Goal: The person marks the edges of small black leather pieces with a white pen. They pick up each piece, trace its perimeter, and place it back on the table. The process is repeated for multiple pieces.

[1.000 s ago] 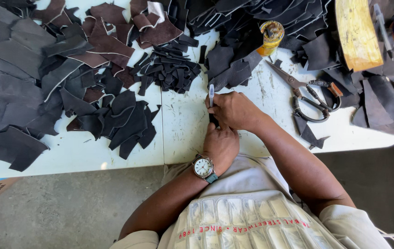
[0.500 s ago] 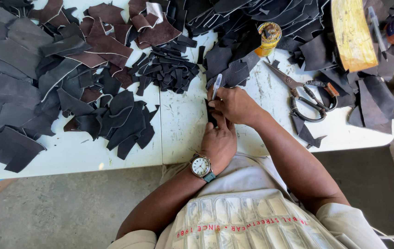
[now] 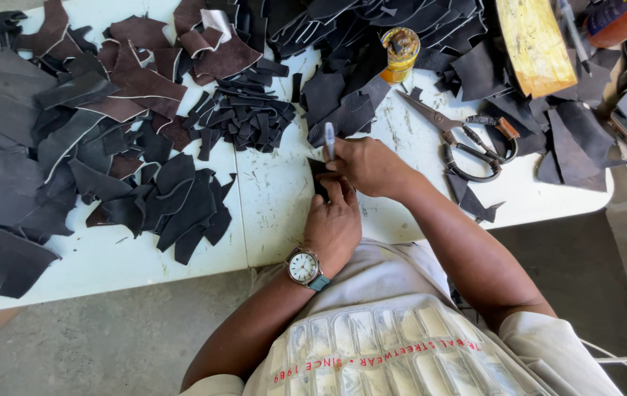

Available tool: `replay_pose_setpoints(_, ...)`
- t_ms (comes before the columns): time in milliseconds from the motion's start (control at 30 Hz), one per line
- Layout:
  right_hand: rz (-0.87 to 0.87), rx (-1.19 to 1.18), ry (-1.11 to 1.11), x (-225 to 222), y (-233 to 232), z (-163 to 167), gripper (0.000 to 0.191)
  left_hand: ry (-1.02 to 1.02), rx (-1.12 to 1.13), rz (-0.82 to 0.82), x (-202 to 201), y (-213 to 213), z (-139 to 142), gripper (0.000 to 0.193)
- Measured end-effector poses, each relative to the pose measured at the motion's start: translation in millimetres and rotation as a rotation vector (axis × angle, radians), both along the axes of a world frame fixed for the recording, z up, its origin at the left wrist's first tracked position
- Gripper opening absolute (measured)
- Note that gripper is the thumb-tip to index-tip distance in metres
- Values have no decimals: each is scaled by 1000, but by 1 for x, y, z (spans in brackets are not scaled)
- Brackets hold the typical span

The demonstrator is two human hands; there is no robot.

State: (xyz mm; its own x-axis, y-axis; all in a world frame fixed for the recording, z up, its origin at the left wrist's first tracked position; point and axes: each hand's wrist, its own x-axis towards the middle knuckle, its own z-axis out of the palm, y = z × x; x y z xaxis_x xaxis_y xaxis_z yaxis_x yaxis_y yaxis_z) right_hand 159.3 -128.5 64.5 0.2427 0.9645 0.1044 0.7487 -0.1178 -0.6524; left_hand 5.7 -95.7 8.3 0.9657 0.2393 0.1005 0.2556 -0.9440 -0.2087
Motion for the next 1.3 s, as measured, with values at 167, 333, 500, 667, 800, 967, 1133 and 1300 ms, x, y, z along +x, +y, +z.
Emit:
replay_pose_setpoints(167, 5, -65, -10, -7, 23, 3, 17, -48, -35, -24, 1, 2, 3, 56)
replay_pose_setpoints(333, -48, -4, 26, 11, -9, 4, 13, -36, -52, -34, 2, 1, 0, 56)
replay_pose_setpoints(500, -40, 48, 63, -3, 8, -4, 15, -58, -57, -35, 3, 1, 0, 54)
replay_pose_setpoints(667, -63, -36, 15, -3, 11, -5, 15, -52, -75, -69, 3, 11, 11, 52)
replay_pose_setpoints(800, -158, -11, 36, 10, -25, -8, 12, -4, -362, -93, -4, 35, 26, 45)
replay_pose_setpoints(967, -217, 66, 13, 3, -37, -19, 14, 41, -477, -180, 0, 76, 42, 38)
replay_pose_setpoints(1133, -180, 65, 33, -5, -39, -24, 14, -1, -518, -249, 2, 92, 44, 33)
replay_pose_setpoints(1300, -234, 65, 16, -7, -38, -25, 11, -15, -558, -249, 2, 94, 44, 34)
